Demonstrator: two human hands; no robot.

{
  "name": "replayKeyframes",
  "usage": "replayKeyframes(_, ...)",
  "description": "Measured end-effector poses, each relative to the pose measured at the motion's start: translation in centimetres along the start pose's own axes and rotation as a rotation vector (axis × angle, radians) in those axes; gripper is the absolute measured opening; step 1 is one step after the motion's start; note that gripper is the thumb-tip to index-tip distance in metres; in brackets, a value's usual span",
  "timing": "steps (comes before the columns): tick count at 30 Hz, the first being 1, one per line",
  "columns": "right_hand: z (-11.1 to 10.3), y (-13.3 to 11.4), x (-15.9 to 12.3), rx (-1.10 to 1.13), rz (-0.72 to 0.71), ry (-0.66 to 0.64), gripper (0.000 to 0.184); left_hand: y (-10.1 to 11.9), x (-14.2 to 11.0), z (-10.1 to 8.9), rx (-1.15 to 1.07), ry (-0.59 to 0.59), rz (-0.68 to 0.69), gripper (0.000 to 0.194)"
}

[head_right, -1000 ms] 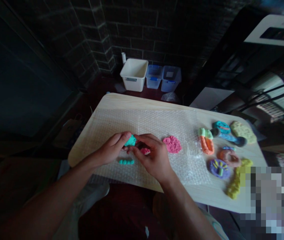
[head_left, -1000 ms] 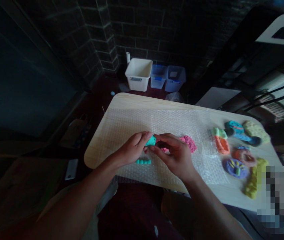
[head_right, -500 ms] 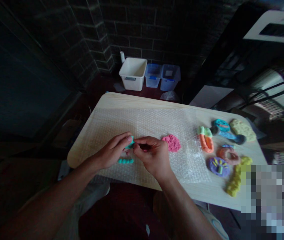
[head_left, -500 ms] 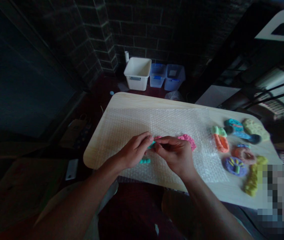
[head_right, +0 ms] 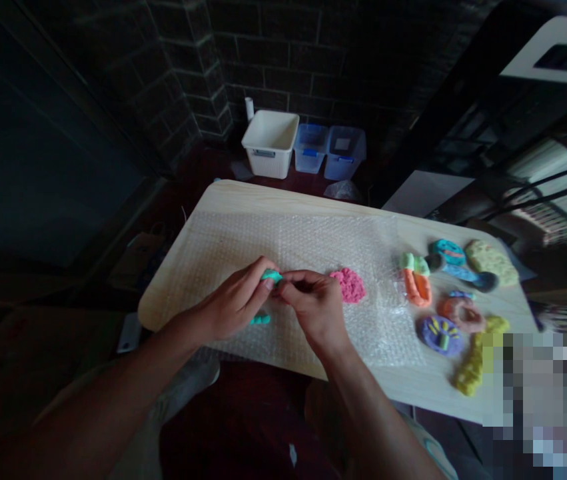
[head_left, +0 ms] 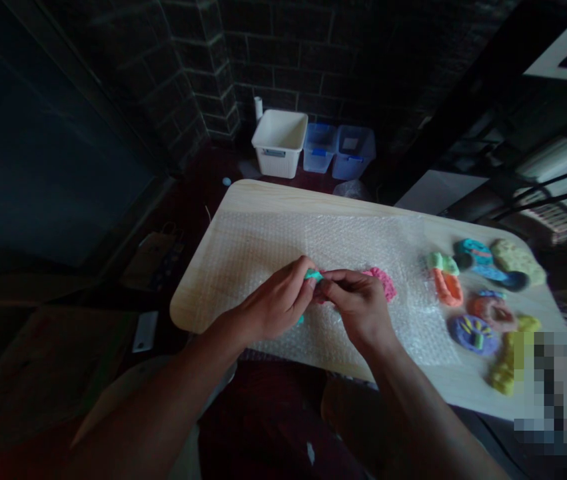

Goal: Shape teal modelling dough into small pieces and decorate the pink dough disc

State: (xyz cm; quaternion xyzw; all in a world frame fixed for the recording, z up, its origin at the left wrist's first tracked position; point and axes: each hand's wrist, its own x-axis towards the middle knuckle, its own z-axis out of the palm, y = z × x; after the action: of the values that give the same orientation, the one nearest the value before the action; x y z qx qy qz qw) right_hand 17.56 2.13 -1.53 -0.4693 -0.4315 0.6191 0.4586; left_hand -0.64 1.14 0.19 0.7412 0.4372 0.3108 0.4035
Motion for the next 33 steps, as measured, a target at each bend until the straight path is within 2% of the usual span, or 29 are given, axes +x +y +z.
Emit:
replayKeyframes(4, 0.3, 0.0, 0.2, 0.137, 0.089, -0.028, 0.013, -0.2, 0.1, 0.2, -0.209, 0.015, -0.087, 0.025)
replayKeyframes(6, 0.4, -0.2, 0.1, 0.14, 0.076, -0.055, 0.015, -0.5, 0.2, 0.3, -0.377, 0.03, -0.164, 0.025)
replayKeyframes(9, 0.1, -0.6, -0.3, -0.027, -0.074, -0.082, 0.015, -1.0, 0.5, 0.5, -0.556, 0.072, -0.252, 0.027)
replayKeyframes(11, -0.3, -0.8, -0.6, -0.195, -0.196, -0.119, 0.026, -1.2, 0.7, 0.5, -0.592, 0.086, -0.268, 0.027)
replayKeyframes(14, -0.8, -0.8, -0.9, -0.386, -0.275, -0.16, 0.028, -1.4, 0.6, 0.6, -0.599, 0.084, -0.27, 0.03)
replayKeyframes(17, -0.6, -0.6, -0.9, -0.481, -0.279, -0.114, 0.02, -1.4, 0.4, 0.6, -0.565, 0.069, -0.264, 0.031)
replayKeyframes(23, 0.5, -0.3, -0.6, -0.368, -0.204, -0.041, 0.013, -1.4, 0.2, 0.5, -0.406, 0.033, -0.218, 0.031)
replayKeyframes(29, -0.1, -0.4, -0.6, -0.415, -0.217, -0.126, 0.019, -1.4, 0.5, 0.0, -0.339, 0.065, -0.22, 0.031)
replayKeyframes(33, 0.0, -0.6, -0.7, -0.355, -0.178, -0.096, 0.018, -1.2, 0.3, -0.3, -0.342, 0.013, -0.212, 0.031)
